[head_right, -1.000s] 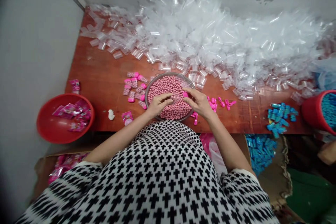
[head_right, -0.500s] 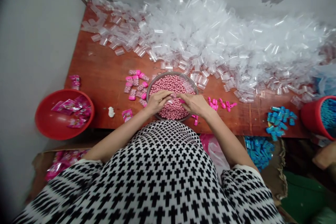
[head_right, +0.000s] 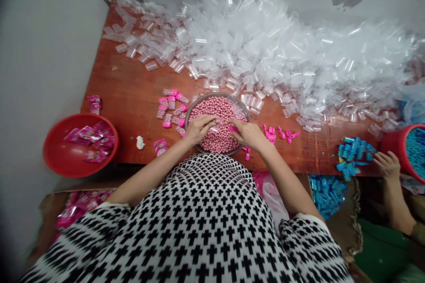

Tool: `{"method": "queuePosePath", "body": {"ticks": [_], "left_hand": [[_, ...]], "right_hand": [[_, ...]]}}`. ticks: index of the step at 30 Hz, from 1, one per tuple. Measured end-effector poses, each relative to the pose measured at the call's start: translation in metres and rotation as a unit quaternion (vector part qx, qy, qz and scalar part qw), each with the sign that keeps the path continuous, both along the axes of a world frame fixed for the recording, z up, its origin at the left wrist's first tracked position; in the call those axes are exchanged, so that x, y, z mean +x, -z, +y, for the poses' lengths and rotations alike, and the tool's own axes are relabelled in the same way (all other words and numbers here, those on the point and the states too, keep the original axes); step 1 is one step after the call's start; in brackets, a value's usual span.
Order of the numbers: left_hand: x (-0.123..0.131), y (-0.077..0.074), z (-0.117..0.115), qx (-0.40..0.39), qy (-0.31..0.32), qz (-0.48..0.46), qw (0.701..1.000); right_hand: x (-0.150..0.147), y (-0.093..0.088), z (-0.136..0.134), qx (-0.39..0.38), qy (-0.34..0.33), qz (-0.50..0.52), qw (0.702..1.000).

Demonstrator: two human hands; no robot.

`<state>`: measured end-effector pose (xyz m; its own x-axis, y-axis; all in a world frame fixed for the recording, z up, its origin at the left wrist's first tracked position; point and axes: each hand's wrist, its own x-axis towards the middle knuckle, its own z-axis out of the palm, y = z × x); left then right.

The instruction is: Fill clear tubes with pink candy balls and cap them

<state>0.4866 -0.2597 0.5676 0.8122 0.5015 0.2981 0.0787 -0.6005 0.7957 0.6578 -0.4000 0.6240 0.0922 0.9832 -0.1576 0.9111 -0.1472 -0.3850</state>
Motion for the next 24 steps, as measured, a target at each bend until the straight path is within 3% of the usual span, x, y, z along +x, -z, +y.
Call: {"method": "queuePosePath", "body": {"ticks": [4, 7, 18, 24], "left_hand": [[0.0, -0.004, -0.005, -0.08, 0.009, 0.001, 0.997], [0.002, -0.01, -0.013, -0.097, 0.041, -0.011, 0.994], [0.0, -0.016, -0.024, -0.118, 0.033, -0.047, 0.991], [0.002, -0.016, -0.029, -0.054, 0.049, -0.03, 0.997]], "right_hand": [[0.001, 0.009, 0.0, 0.171, 0.077, 0.152, 0.97], [-0.006, 0.012, 0.003, 0.239, 0.073, 0.185, 0.95], [-0.015, 0.008, -0.007, 0.196, 0.043, 0.189, 0.961], [-0.016, 0.017, -0.009, 0.192, 0.012, 0.169, 0.967]]}}
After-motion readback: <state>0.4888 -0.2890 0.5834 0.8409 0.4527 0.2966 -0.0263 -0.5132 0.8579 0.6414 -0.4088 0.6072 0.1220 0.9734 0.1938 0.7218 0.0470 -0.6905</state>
